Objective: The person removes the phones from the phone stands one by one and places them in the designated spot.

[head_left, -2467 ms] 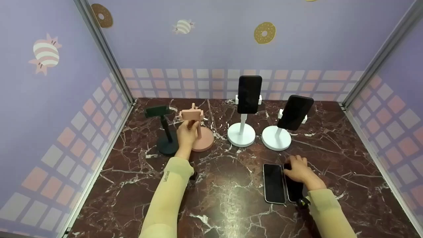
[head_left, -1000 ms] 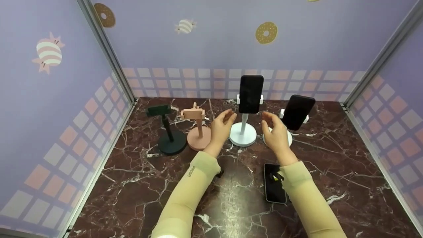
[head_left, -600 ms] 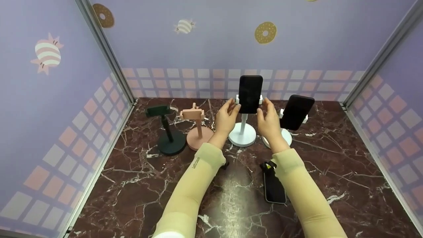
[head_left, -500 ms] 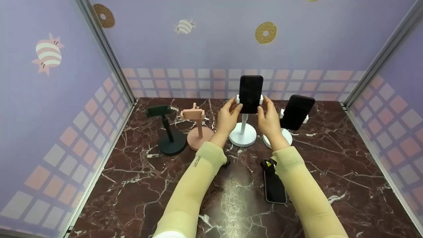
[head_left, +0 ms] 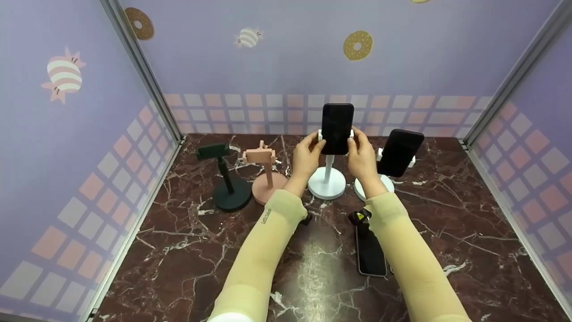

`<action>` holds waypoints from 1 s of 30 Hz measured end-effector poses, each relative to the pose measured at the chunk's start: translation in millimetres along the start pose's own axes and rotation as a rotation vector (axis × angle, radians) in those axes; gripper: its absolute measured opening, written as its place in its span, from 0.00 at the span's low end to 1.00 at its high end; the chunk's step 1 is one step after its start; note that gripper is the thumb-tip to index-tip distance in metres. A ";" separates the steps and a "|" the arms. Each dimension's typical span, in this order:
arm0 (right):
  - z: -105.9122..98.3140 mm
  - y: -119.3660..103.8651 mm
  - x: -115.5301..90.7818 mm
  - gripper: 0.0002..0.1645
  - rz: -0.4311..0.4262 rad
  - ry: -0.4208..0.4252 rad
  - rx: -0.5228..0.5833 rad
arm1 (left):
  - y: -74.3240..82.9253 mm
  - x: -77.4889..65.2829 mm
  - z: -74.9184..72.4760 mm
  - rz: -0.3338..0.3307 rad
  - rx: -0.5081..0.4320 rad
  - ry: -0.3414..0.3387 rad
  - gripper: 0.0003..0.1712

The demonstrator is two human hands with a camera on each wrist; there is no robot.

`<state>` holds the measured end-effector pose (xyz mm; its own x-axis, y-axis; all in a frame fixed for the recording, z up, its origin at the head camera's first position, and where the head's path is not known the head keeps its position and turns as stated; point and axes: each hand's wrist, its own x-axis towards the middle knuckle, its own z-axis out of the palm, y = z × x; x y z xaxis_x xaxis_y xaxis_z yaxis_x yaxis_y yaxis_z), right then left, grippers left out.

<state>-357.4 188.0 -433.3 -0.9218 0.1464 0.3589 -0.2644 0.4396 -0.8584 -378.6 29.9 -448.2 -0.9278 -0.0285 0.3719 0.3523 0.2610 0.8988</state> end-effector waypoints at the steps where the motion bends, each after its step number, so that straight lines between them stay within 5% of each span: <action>1: 0.7 -0.3 -0.3 0.25 0.000 0.009 0.004 | -0.2 0.0 -0.2 0.001 -0.013 0.001 0.23; 17: 4.3 -2.6 -6.8 0.18 -0.050 0.087 0.090 | 0.2 -7.1 -5.4 0.033 -0.116 0.033 0.22; 30: 0.1 -9.4 -24.4 0.18 -0.029 0.043 0.196 | 8.1 -26.0 -15.9 0.043 -0.135 0.031 0.22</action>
<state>-332.5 180.2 -434.0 -0.9011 0.1755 0.3965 -0.3449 0.2641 -0.9007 -349.7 17.4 -446.9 -0.9078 -0.0505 0.4163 0.4072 0.1301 0.9040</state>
